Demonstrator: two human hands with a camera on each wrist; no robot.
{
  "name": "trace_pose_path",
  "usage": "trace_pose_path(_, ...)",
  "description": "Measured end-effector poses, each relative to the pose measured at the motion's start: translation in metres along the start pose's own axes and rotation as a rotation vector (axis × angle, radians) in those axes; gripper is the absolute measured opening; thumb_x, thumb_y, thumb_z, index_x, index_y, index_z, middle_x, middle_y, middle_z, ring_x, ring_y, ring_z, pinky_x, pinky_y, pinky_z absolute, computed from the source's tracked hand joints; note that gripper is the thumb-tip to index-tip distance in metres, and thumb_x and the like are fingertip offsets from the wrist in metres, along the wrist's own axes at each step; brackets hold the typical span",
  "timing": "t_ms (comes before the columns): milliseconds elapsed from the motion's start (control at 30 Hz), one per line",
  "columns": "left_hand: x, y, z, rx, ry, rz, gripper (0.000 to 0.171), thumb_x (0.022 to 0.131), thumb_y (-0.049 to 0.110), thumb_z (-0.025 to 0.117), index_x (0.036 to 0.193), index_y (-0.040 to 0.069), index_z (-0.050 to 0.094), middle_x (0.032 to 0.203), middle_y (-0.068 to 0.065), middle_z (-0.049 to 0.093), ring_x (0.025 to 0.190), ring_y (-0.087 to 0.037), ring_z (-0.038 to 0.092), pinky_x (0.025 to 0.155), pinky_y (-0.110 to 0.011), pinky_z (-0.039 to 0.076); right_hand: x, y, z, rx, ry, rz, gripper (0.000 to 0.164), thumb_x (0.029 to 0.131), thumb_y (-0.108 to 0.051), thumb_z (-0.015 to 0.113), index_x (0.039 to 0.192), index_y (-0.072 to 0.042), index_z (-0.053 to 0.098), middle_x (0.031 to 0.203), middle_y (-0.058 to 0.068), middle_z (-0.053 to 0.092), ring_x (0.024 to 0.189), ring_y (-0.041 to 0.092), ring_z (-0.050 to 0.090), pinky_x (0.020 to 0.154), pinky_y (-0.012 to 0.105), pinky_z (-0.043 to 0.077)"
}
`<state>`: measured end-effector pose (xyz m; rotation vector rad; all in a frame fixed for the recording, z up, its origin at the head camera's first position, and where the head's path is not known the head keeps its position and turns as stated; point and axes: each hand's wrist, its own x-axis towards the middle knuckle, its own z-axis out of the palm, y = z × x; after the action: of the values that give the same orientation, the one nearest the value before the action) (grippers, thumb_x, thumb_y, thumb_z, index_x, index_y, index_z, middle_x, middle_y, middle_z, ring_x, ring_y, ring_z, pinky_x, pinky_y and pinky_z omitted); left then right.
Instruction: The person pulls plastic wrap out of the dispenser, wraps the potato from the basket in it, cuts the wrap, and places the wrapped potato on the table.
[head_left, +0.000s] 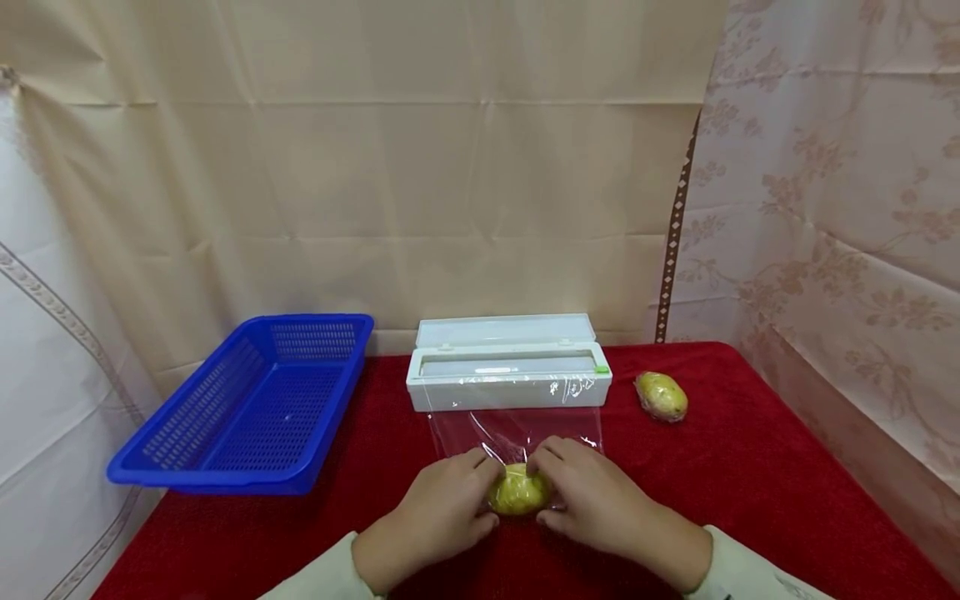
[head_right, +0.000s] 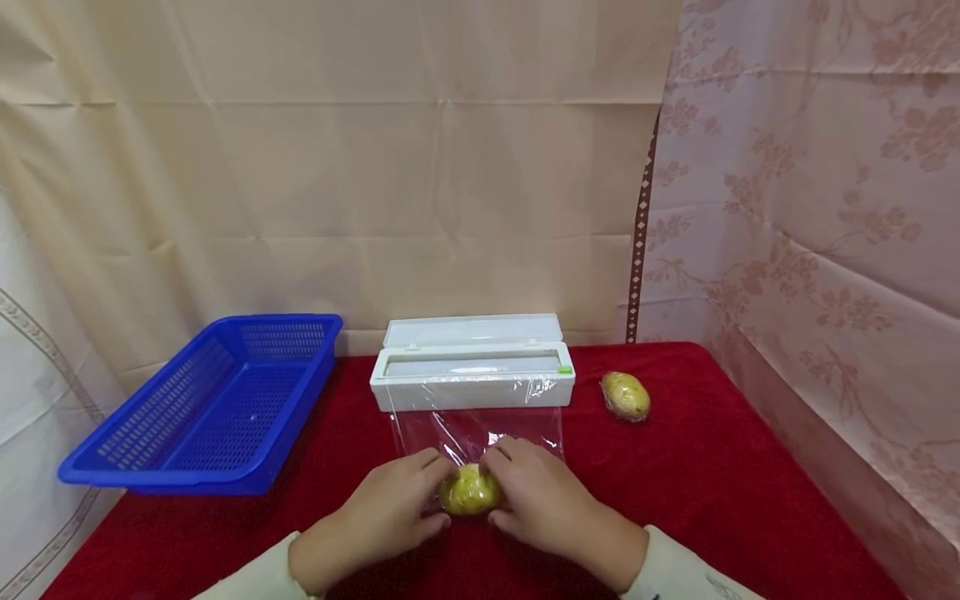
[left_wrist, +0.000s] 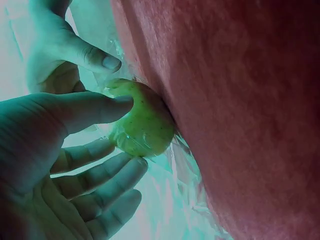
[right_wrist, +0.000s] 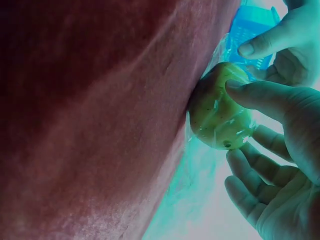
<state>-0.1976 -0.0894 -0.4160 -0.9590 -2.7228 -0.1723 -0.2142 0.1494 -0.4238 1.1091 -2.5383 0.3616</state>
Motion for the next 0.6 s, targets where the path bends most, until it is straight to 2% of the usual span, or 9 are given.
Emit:
trace_pose_path(200,0.009,-0.007,0.002,-0.071,-0.04,-0.045,0.046,0.077,0.032,0.089,0.114,0.014,0.069,0.1,0.005,0.065,0.081,-0.005,0.057,0.071,-0.025,0.054,0.005,0.005,0.003,0.012,-0.029,0.034,0.054,0.07,-0.03,0.095,0.112,-0.018,0.063,0.107,-0.009,0.061,0.097,0.009,0.058,0.084,0.033,0.056)
trace_pose_path(400,0.018,-0.014,0.004,-0.13,-0.063,-0.083,0.043,0.077,0.031,0.089,0.113,0.014,0.071,0.098,0.006,0.068,0.083,-0.005,0.059,0.074,-0.025,0.054,0.012,0.009,0.005,0.033,-0.048,0.054,0.055,0.071,-0.028,0.095,0.115,-0.014,0.065,0.106,-0.006,0.064,0.097,0.01,0.06,0.086,0.033,0.056)
trace_pose_path(600,0.027,-0.02,0.003,-0.205,-0.095,-0.102,0.039,0.08,0.028,0.086,0.113,0.013,0.075,0.096,0.007,0.07,0.081,-0.004,0.057,0.074,-0.024,0.052,0.018,0.015,0.006,0.124,-0.08,0.098,0.048,0.075,-0.027,0.093,0.114,-0.013,0.067,0.105,-0.006,0.063,0.092,0.005,0.059,0.081,0.029,0.056)
